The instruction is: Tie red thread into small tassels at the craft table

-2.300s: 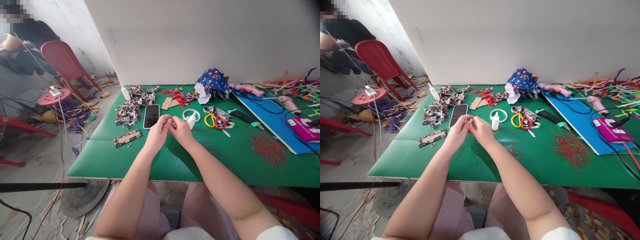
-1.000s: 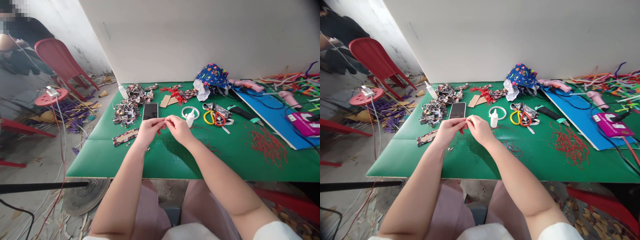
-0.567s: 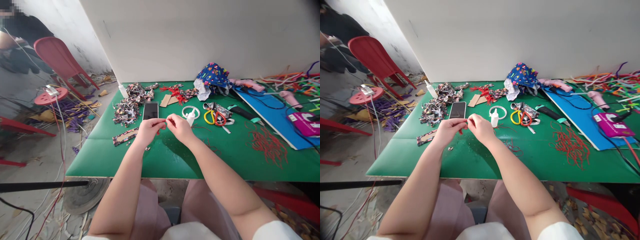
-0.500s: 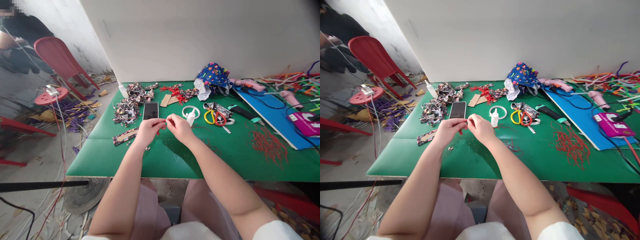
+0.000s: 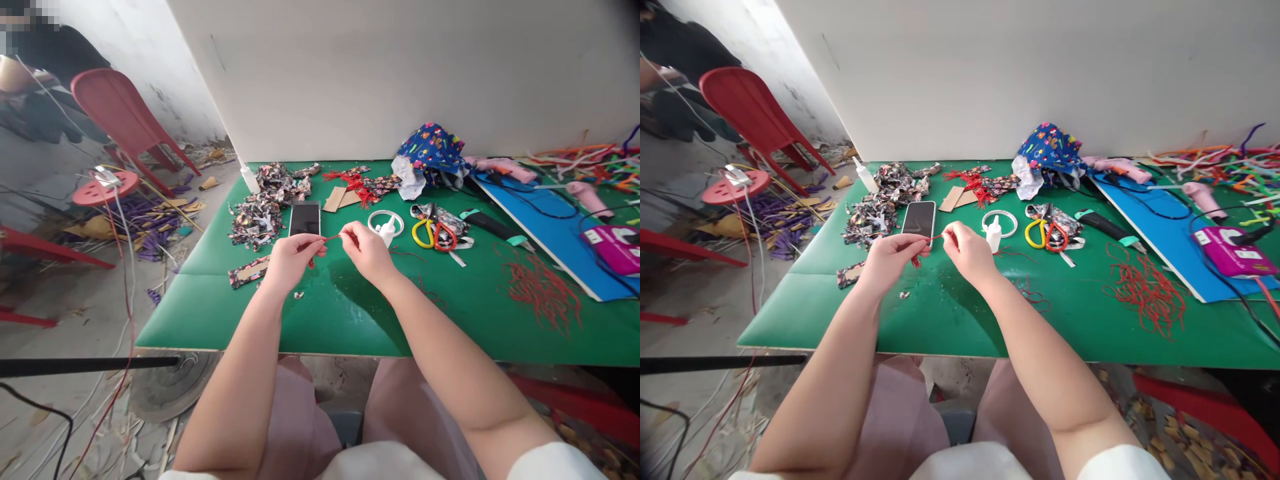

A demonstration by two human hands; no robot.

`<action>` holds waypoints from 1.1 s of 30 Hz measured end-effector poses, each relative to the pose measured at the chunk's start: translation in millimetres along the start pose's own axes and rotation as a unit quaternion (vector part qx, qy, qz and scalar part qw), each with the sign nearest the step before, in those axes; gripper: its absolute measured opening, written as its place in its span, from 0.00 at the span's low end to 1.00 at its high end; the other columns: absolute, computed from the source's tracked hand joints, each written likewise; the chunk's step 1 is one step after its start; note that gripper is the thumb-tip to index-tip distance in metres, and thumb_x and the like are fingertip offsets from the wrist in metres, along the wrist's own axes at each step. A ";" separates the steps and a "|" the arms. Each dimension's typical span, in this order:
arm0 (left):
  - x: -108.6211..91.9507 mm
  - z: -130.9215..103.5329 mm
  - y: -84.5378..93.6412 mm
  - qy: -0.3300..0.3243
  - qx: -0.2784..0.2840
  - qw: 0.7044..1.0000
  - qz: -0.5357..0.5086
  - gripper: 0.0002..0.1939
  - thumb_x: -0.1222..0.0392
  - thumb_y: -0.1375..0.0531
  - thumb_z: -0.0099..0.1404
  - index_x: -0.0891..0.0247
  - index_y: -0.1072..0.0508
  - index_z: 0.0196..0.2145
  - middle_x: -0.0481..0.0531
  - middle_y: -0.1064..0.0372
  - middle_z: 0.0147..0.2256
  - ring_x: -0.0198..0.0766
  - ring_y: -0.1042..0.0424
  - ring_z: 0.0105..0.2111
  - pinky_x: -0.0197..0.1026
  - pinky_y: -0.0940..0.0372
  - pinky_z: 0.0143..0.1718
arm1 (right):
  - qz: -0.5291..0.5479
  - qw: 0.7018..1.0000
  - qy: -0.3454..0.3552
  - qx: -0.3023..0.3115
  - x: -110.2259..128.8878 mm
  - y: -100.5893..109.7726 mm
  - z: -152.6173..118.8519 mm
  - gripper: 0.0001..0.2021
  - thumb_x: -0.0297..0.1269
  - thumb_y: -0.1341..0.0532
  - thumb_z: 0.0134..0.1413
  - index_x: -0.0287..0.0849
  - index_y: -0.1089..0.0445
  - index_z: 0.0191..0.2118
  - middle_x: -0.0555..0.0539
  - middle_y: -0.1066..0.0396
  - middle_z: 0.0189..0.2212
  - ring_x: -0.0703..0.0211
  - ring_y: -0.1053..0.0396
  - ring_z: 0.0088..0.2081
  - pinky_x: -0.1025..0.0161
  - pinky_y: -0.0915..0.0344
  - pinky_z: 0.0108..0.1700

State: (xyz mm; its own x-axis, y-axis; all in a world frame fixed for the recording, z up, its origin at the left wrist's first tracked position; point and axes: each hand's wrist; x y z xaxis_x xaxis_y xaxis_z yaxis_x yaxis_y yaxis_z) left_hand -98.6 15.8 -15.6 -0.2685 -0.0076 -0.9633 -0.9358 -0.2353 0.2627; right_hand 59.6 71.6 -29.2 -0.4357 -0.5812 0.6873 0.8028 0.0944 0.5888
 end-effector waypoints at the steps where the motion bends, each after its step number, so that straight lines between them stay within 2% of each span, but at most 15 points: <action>1: -0.5 -0.8 0.5 0.001 -0.012 1.000 -0.013 0.12 0.55 0.39 0.54 0.66 0.24 0.33 0.53 0.26 0.26 0.37 0.28 0.27 0.35 0.36 0.24 | 0.012 1.000 -0.006 -0.017 -0.7 0.1 0.4 0.08 0.37 0.49 0.57 0.41 0.36 0.34 0.48 0.33 0.27 0.62 0.36 0.29 0.64 0.41 0.33; 3: -1.6 -2.9 0.3 0.008 -0.040 0.998 -0.052 0.12 0.55 0.37 0.53 0.66 0.24 0.32 0.54 0.26 0.25 0.38 0.27 0.27 0.36 0.35 0.25 | 0.059 0.996 -0.038 -0.049 -2.1 0.1 1.4 0.09 0.39 0.49 0.57 0.41 0.36 0.35 0.50 0.35 0.25 0.63 0.37 0.27 0.65 0.41 0.31; 5: -2.6 -5.1 -1.5 0.022 -0.063 0.993 -0.101 0.13 0.54 0.36 0.52 0.66 0.24 0.32 0.54 0.26 0.25 0.38 0.27 0.27 0.35 0.35 0.24 | 0.145 0.984 -0.089 -0.050 -2.8 -0.5 2.1 0.12 0.43 0.49 0.57 0.41 0.35 0.36 0.51 0.37 0.23 0.66 0.40 0.23 0.67 0.42 0.25; 8: -3.6 -8.2 -6.4 0.038 -0.073 0.983 -0.166 0.15 0.53 0.36 0.51 0.67 0.25 0.33 0.54 0.26 0.26 0.39 0.27 0.28 0.35 0.36 0.22 | 0.286 0.947 -0.145 0.024 -1.3 -3.4 1.6 0.16 0.49 0.45 0.53 0.42 0.32 0.39 0.52 0.36 0.24 0.69 0.41 0.20 0.69 0.44 0.19; 11: -4.1 -10.6 -11.7 0.030 -0.065 0.980 -0.188 0.14 0.54 0.36 0.51 0.67 0.25 0.32 0.54 0.26 0.26 0.39 0.27 0.27 0.35 0.37 0.22 | 0.342 0.925 -0.145 0.083 2.5 -7.9 -0.6 0.17 0.46 0.37 0.46 0.44 0.30 0.41 0.51 0.34 0.29 0.69 0.39 0.22 0.71 0.42 0.18; 14: -4.6 -12.3 -16.0 0.024 -0.043 0.984 -0.172 0.14 0.54 0.36 0.52 0.67 0.24 0.32 0.53 0.26 0.26 0.37 0.28 0.27 0.34 0.38 0.22 | 0.359 0.920 -0.143 0.067 5.2 -11.6 -2.1 0.15 0.43 0.35 0.43 0.45 0.28 0.39 0.52 0.31 0.27 0.70 0.40 0.21 0.71 0.41 0.20; 20: -6.0 -12.8 -21.2 0.031 -0.030 0.985 -0.166 0.14 0.54 0.37 0.53 0.68 0.24 0.33 0.53 0.26 0.26 0.37 0.28 0.27 0.34 0.37 0.23 | 0.351 0.923 -0.158 0.021 4.0 -12.1 -0.8 0.12 0.44 0.35 0.43 0.43 0.26 0.33 0.51 0.30 0.21 0.67 0.39 0.20 0.68 0.41 0.20; 25: -5.8 -13.2 -25.6 0.046 -0.055 0.981 -0.180 0.13 0.55 0.36 0.52 0.67 0.24 0.32 0.52 0.26 0.25 0.37 0.28 0.27 0.33 0.38 0.22 | 0.324 0.936 -0.139 0.003 4.5 -10.5 -0.9 0.10 0.44 0.36 0.44 0.43 0.27 0.31 0.52 0.31 0.21 0.68 0.39 0.20 0.69 0.41 0.19; 33: -6.3 -14.8 -32.9 0.046 -0.092 0.969 -0.224 0.13 0.56 0.36 0.51 0.67 0.23 0.33 0.53 0.25 0.29 0.35 0.27 0.28 0.37 0.33 0.31 | 0.285 0.948 -0.142 -0.006 7.5 -8.4 -0.9 0.10 0.44 0.38 0.46 0.43 0.28 0.31 0.51 0.31 0.23 0.66 0.36 0.22 0.70 0.41 0.19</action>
State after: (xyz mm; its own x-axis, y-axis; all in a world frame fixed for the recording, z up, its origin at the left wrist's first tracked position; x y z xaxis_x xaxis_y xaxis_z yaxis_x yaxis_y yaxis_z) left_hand -62.7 9.2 -19.0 0.1841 0.0506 -0.9816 -0.8952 -0.4038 -0.1887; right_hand 49.9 65.7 -29.4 -0.0202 -0.1964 0.9803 0.9446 0.3176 0.0831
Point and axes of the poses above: each hand's wrist, its own z-axis towards the middle knuckle, its own y-axis out of the back of the hand, x = y × z
